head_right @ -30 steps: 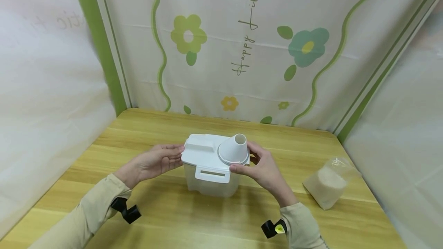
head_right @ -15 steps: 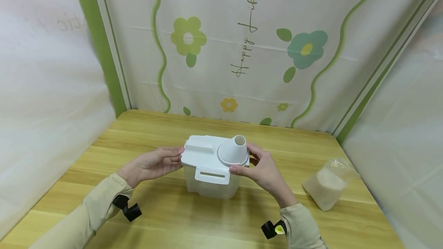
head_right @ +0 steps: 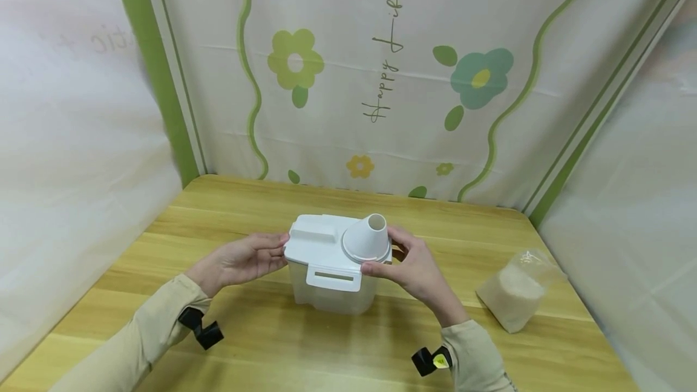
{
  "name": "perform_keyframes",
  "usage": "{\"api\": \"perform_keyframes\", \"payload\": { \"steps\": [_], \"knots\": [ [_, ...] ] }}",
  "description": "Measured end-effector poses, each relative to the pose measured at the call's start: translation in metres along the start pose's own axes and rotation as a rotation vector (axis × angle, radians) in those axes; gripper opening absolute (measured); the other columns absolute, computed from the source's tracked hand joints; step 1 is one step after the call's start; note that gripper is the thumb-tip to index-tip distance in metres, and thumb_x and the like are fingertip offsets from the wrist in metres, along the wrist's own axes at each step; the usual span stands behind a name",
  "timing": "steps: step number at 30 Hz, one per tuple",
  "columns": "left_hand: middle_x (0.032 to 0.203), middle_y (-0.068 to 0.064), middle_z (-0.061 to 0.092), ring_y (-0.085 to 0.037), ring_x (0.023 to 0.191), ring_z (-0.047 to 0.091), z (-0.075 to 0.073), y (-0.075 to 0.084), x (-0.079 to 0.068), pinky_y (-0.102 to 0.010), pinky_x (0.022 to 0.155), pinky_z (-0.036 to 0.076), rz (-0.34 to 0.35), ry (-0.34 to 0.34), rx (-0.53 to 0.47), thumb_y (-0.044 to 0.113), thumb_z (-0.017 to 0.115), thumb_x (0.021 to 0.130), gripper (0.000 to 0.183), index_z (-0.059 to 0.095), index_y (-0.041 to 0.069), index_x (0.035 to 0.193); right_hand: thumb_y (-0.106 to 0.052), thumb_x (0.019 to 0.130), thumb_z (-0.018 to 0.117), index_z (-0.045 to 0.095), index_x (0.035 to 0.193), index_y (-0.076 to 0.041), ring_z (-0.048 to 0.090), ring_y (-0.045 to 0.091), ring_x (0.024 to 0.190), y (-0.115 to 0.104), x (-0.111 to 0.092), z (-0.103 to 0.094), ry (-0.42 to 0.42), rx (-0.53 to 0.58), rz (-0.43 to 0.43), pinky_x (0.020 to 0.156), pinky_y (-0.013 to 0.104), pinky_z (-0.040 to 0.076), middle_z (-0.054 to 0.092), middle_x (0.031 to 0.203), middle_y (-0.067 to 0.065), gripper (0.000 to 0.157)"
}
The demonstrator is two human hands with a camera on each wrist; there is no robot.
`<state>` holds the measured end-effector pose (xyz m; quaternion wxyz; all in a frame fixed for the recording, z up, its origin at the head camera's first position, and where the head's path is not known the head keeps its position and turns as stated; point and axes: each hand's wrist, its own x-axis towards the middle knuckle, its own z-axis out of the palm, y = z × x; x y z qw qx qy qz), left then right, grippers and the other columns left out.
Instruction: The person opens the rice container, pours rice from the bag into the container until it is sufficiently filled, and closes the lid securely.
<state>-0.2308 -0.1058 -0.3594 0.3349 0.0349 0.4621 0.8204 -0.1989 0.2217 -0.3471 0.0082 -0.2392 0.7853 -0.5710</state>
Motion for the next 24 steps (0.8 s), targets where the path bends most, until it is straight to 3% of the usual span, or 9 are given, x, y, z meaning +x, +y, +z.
{"api": "perform_keyframes", "payload": {
  "steps": [11,24],
  "knots": [
    [0.117,-0.016,0.048,-0.023,0.102,0.053,0.003,0.002,-0.001,-0.034,0.096,0.035,0.026,0.005,-0.02,0.007,0.062,0.084,0.052,0.036,-0.009,0.126,-0.011,0.071,0.076,0.052,0.124,-0.015,0.054,0.026,0.099,-0.023,-0.003,0.003,0.005,0.012,0.003,0.084,0.035,0.046,0.056,0.112,0.006,0.058],
    [0.117,-0.017,0.047,-0.023,0.102,0.052,0.004,-0.002,-0.002,-0.034,0.096,0.035,0.043,0.029,-0.042,0.007,0.061,0.085,0.051,0.036,-0.008,0.126,-0.012,0.071,0.076,0.053,0.122,-0.015,0.055,0.024,0.097,-0.026,-0.004,0.005,0.013,0.003,0.012,0.083,0.034,0.047,0.057,0.111,0.006,0.056]
  ]
}}
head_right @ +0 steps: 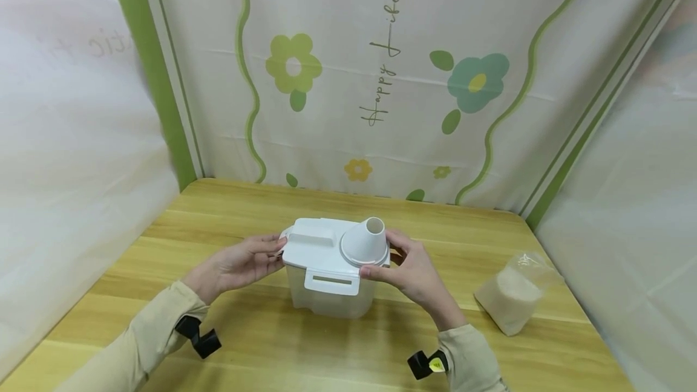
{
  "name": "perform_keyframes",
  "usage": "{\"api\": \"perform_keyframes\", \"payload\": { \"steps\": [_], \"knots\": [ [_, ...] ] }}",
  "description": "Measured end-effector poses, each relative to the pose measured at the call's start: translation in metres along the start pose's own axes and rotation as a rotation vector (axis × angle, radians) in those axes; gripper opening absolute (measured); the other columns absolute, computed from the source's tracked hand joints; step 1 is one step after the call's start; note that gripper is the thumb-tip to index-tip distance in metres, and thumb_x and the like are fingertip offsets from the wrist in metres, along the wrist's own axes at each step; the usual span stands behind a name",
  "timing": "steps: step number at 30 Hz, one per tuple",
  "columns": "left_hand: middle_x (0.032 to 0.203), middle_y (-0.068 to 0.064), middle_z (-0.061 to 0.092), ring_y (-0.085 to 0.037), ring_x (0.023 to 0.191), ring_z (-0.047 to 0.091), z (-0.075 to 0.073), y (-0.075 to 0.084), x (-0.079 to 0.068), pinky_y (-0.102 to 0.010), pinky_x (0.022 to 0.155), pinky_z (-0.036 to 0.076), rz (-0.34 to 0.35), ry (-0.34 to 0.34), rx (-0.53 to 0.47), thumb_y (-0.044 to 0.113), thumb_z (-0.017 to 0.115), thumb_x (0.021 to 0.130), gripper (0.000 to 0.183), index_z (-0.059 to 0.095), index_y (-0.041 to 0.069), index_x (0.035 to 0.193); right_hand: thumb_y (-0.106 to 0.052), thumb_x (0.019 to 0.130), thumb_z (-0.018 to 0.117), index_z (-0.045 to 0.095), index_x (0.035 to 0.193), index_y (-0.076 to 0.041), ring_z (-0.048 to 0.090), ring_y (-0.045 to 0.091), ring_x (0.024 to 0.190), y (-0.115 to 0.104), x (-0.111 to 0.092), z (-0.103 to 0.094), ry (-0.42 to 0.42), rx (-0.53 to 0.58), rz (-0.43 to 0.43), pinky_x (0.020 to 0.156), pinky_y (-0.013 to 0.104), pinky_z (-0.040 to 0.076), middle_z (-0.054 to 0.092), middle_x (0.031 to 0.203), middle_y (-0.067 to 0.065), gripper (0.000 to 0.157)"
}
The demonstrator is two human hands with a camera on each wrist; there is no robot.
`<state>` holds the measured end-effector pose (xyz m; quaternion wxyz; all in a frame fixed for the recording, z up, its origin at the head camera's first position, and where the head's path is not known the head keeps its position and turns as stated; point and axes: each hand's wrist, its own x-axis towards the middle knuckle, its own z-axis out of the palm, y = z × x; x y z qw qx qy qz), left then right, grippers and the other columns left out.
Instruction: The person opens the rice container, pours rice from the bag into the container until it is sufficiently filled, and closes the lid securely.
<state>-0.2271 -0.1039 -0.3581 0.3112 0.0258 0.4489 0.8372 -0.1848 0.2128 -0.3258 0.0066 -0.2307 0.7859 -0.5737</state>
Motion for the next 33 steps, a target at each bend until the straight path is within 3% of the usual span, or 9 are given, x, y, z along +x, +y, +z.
{"api": "perform_keyframes", "payload": {
  "steps": [10,21,33],
  "knots": [
    [0.114,-0.016,0.049,-0.021,0.095,0.055,0.008,-0.005,-0.002,-0.031,0.088,0.042,0.081,0.069,0.055,0.007,0.067,0.08,0.052,0.041,-0.01,0.123,-0.012,0.07,0.077,0.053,0.124,-0.018,0.054,0.027,0.099,0.026,0.001,-0.005,-0.004,0.041,0.002,0.083,0.035,0.047,0.056,0.112,0.007,0.059],
    [0.107,-0.015,0.052,-0.021,0.092,0.055,0.015,-0.011,-0.002,-0.031,0.086,0.044,0.2,0.119,0.008,0.001,0.062,0.082,0.042,0.044,-0.01,0.118,-0.011,0.07,0.077,0.053,0.124,-0.017,0.054,0.029,0.099,0.028,0.003,-0.005,0.0,0.048,0.002,0.08,0.035,0.048,0.056,0.113,0.008,0.06],
    [0.111,-0.018,0.047,-0.02,0.09,0.051,0.019,-0.016,-0.004,-0.029,0.084,0.044,0.231,0.157,0.005,0.004,0.065,0.08,0.048,0.041,-0.009,0.119,-0.012,0.069,0.078,0.053,0.124,-0.018,0.054,0.026,0.099,0.028,0.002,-0.002,0.022,0.046,0.004,0.083,0.034,0.047,0.056,0.114,0.006,0.06]
  ]
}}
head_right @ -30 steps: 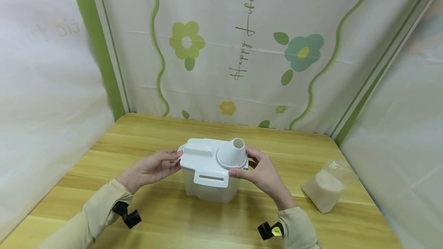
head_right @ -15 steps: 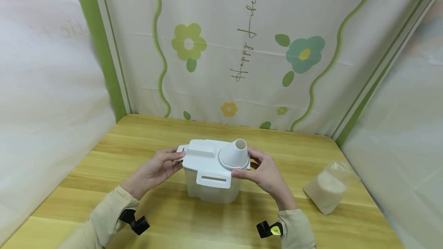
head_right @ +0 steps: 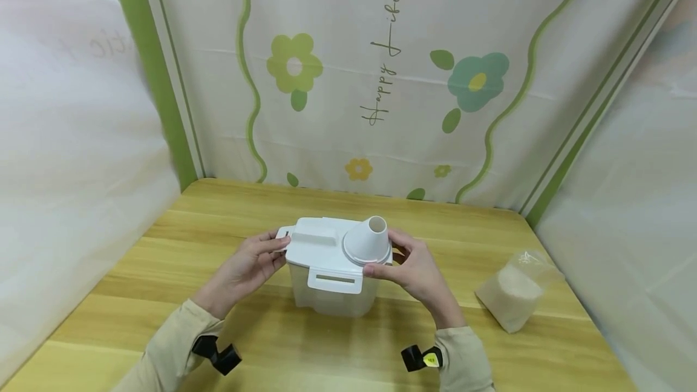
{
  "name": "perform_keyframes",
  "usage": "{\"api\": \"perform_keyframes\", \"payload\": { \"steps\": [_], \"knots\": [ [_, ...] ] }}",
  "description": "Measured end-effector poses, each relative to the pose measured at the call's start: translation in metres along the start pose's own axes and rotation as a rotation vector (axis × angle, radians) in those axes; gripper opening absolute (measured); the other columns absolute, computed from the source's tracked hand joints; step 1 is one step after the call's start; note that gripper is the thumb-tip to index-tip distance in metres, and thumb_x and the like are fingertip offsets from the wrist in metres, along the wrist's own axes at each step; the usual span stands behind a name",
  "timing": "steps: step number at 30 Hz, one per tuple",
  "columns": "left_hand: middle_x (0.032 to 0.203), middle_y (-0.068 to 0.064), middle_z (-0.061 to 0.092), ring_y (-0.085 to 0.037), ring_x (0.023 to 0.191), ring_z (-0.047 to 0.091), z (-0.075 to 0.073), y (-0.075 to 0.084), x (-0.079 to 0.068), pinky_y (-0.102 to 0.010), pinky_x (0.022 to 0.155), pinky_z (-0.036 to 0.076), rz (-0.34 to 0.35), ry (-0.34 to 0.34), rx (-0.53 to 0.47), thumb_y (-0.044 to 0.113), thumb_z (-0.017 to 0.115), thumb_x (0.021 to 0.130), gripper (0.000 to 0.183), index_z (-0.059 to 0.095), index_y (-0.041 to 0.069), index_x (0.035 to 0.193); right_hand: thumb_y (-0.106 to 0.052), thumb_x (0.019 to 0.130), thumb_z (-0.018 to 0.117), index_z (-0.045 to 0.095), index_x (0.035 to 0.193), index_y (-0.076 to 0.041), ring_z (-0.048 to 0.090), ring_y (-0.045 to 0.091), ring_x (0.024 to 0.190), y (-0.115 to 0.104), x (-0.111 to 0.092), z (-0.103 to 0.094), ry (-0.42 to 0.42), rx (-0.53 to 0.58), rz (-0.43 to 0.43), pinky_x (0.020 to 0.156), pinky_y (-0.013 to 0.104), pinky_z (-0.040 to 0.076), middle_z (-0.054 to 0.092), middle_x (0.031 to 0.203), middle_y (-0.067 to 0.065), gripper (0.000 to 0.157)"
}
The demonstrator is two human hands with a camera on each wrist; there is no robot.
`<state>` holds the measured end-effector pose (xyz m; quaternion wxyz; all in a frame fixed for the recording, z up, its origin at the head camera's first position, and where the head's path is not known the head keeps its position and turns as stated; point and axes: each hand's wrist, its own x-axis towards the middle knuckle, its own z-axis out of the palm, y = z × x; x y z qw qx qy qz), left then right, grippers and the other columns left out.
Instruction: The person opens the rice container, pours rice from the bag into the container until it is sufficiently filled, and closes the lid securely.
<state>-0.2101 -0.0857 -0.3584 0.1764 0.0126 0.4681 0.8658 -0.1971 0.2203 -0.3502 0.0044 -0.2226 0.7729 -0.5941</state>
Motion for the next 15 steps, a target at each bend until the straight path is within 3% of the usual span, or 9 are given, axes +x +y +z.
{"api": "perform_keyframes", "payload": {
  "steps": [15],
  "knots": [
    [0.111,-0.018,0.047,-0.022,0.091,0.053,0.0013,-0.0017,-0.0031,-0.03,0.084,0.045,0.029,0.014,-0.03,0.001,0.063,0.081,0.044,0.043,-0.01,0.118,-0.009,0.07,0.077,0.053,0.125,-0.018,0.053,0.026,0.1,0.0002,-0.0005,0.0008,-0.001,0.023,-0.004,0.082,0.036,0.047,0.055,0.116,0.006,0.061]
  ]
}}
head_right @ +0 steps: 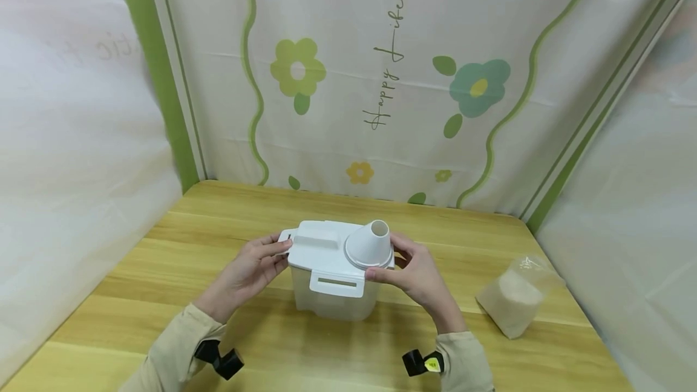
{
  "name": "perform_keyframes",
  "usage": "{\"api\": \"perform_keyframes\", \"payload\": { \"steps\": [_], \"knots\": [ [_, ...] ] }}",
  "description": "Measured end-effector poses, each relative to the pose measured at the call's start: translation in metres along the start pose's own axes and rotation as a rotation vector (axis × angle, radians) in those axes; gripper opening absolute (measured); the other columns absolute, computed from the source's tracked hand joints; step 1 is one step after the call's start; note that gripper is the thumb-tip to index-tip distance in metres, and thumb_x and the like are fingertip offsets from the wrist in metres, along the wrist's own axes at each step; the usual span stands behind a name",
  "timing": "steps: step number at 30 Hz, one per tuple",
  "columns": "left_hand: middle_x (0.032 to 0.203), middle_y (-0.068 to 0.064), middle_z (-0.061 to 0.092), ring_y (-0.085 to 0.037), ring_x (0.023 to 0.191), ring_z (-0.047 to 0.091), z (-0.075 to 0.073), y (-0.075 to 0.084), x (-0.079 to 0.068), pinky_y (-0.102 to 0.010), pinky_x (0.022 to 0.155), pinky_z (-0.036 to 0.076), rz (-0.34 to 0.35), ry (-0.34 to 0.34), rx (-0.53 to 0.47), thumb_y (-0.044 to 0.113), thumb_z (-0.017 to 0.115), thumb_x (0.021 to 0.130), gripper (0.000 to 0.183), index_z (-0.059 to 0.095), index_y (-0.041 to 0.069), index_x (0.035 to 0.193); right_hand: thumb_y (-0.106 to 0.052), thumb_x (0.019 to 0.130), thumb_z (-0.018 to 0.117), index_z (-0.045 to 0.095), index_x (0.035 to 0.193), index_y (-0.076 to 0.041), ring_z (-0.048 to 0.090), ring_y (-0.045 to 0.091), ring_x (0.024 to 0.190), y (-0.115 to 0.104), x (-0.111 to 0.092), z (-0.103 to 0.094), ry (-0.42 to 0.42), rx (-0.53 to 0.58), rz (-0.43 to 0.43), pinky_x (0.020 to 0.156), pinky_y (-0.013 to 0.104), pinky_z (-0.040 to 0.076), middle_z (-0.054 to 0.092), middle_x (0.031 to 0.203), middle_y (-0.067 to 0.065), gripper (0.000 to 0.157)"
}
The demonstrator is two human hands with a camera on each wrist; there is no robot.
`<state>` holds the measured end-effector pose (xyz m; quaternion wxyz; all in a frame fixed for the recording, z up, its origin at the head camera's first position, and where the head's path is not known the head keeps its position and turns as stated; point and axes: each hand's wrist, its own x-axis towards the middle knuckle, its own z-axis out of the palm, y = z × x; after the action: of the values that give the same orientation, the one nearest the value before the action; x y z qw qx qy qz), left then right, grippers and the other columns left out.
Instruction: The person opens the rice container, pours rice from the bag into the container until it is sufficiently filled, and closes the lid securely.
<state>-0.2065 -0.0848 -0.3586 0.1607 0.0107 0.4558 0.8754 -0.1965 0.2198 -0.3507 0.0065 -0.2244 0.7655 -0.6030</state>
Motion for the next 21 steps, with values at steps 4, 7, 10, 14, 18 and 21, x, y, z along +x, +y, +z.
{"api": "perform_keyframes", "payload": {
  "steps": [4,7,10,14,18,21],
  "knots": [
    [0.109,-0.017,0.049,-0.021,0.089,0.053,-0.001,0.0,-0.001,-0.03,0.084,0.045,-0.009,-0.004,0.032,0.002,0.064,0.08,0.045,0.043,-0.009,0.118,-0.009,0.07,0.077,0.053,0.125,-0.018,0.053,0.027,0.101,0.001,-0.001,0.0,-0.007,0.003,-0.001,0.084,0.036,0.046,0.055,0.116,0.007,0.061],
    [0.11,-0.017,0.05,-0.022,0.091,0.053,-0.002,0.001,-0.002,-0.033,0.086,0.044,-0.019,-0.026,0.07,0.005,0.065,0.081,0.046,0.043,-0.009,0.119,-0.009,0.069,0.077,0.053,0.125,-0.018,0.053,0.027,0.101,0.001,-0.001,0.0,-0.006,0.0,0.001,0.083,0.035,0.047,0.055,0.116,0.007,0.062],
    [0.112,-0.018,0.049,-0.024,0.094,0.053,-0.002,0.004,-0.001,-0.036,0.088,0.042,-0.019,-0.048,0.123,0.009,0.065,0.082,0.048,0.042,-0.008,0.121,-0.009,0.07,0.077,0.052,0.125,-0.018,0.054,0.027,0.099,0.0,-0.001,-0.001,-0.006,-0.002,0.004,0.081,0.035,0.048,0.056,0.115,0.007,0.061],
    [0.117,-0.018,0.046,-0.026,0.097,0.052,-0.003,0.007,-0.001,-0.041,0.089,0.041,0.004,-0.021,0.214,0.014,0.067,0.081,0.054,0.039,-0.002,0.125,-0.009,0.07,0.077,0.053,0.124,-0.017,0.054,0.028,0.098,-0.008,0.0,0.0,-0.014,-0.01,-0.005,0.081,0.035,0.048,0.057,0.113,0.007,0.06],
    [0.12,-0.016,0.045,-0.027,0.101,0.051,-0.002,0.009,-0.002,-0.044,0.088,0.041,0.07,0.005,0.357,0.019,0.07,0.079,0.059,0.039,0.007,0.128,-0.01,0.07,0.077,0.054,0.123,-0.015,0.054,0.028,0.098,-0.02,-0.001,0.002,-0.019,-0.031,0.007,0.081,0.036,0.048,0.058,0.111,0.008,0.058],
    [0.125,-0.012,0.043,-0.028,0.111,0.044,0.004,0.016,-0.009,-0.043,0.092,0.038,0.178,-0.016,0.571,0.022,0.069,0.08,0.062,0.037,0.011,0.131,-0.014,0.069,0.078,0.055,0.122,-0.017,0.055,0.027,0.097,-0.026,-0.002,0.001,-0.029,-0.066,0.016,0.081,0.036,0.047,0.058,0.11,0.005,0.057]
  ]
}}
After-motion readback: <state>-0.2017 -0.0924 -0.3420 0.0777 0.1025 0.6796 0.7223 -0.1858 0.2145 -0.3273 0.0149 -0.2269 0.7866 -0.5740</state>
